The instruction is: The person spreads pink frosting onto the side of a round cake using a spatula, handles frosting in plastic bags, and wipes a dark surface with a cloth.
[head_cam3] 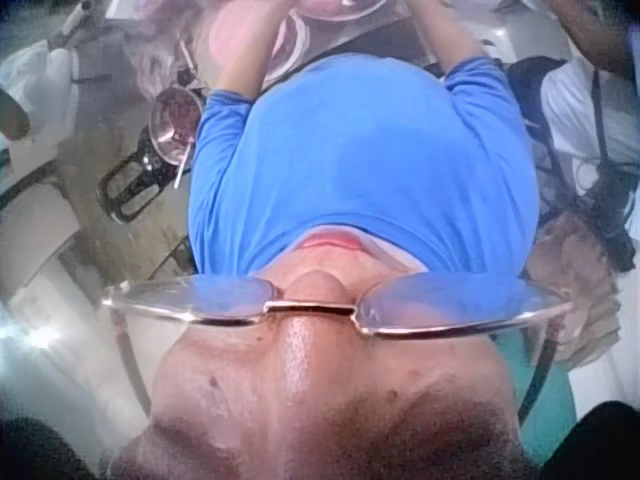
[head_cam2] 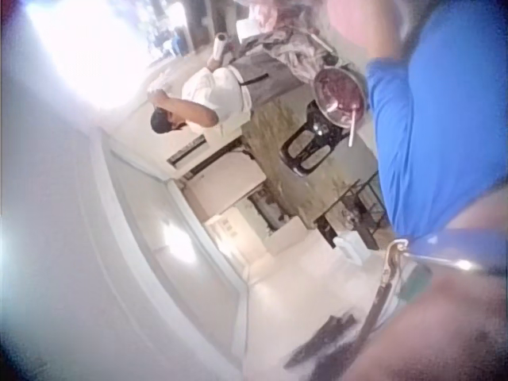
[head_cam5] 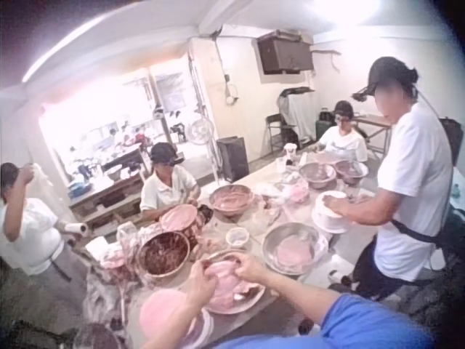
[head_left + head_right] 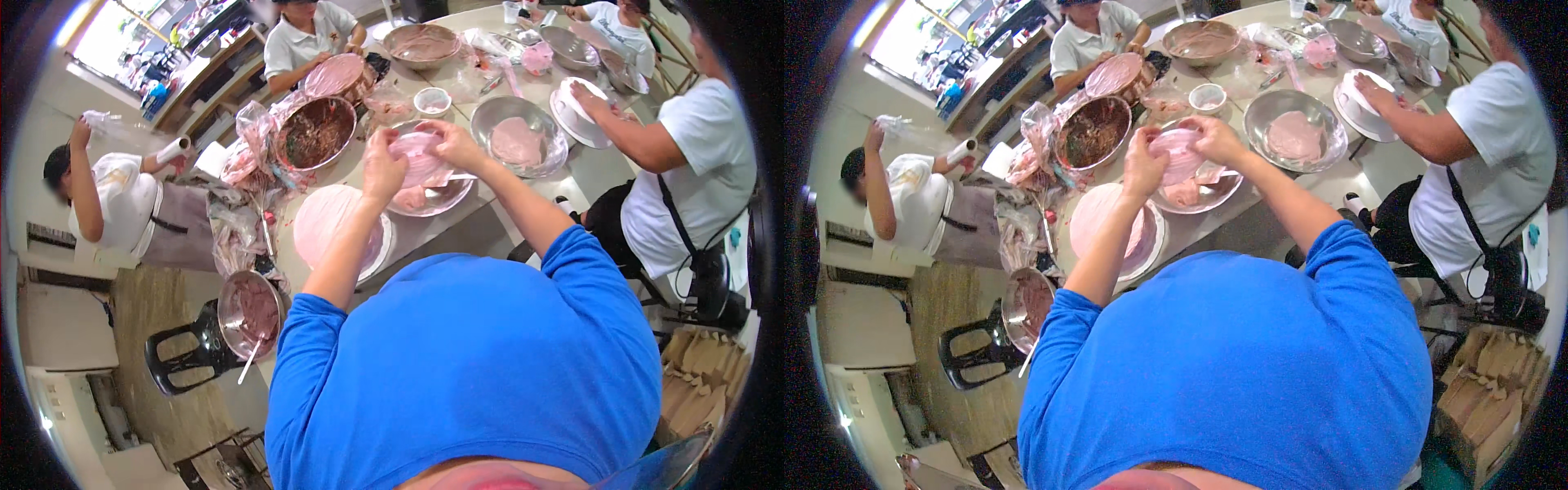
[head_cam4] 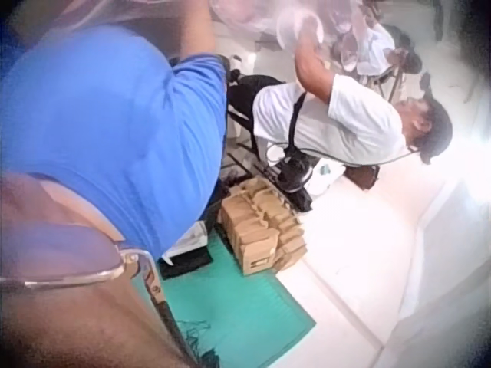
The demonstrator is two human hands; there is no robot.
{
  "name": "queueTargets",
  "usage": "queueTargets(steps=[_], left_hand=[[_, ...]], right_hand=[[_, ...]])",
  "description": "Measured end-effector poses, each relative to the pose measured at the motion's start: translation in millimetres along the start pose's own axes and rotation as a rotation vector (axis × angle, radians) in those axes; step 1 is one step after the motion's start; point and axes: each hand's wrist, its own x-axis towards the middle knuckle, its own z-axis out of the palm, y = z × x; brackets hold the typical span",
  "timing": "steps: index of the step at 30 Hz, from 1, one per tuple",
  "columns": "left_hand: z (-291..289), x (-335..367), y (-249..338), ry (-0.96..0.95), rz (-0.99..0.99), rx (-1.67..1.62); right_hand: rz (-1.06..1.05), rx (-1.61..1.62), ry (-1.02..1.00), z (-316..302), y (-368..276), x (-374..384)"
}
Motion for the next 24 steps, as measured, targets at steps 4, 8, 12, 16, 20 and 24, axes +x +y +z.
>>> queueTargets(steps=[4,8,12,16,20,24], left_hand=[[7.7,-8.7,13.4,-0.016,0.145,-0.05],[7.1,-7.2,12.2,-0.129,0.04,0.048],[8.0,-2.0,4.9,-0.134,-0.056,0.164],[6.8,9.3,9.3,-0.161,-0.043,0.097],[-8.0,26.2,19.7,-0.201,-0.05,0.174],[-22.4,39.4,23.0,-0.189,0.066,0.161]], right_hand=[[0.262,0.016,0.08,-9.1,12.9,9.4],[0.189,0.119,0.179,-2.7,10.1,14.3],[0.13,-0.255,0.191,3.1,-2.4,11.0],[-0.274,-0.341,0.317,6.9,-9.4,7.1],[-0.378,-0.536,0.325,6.0,-13.4,13.9],[-0.227,-0.588,0.163,10.6,-22.3,19.7]])
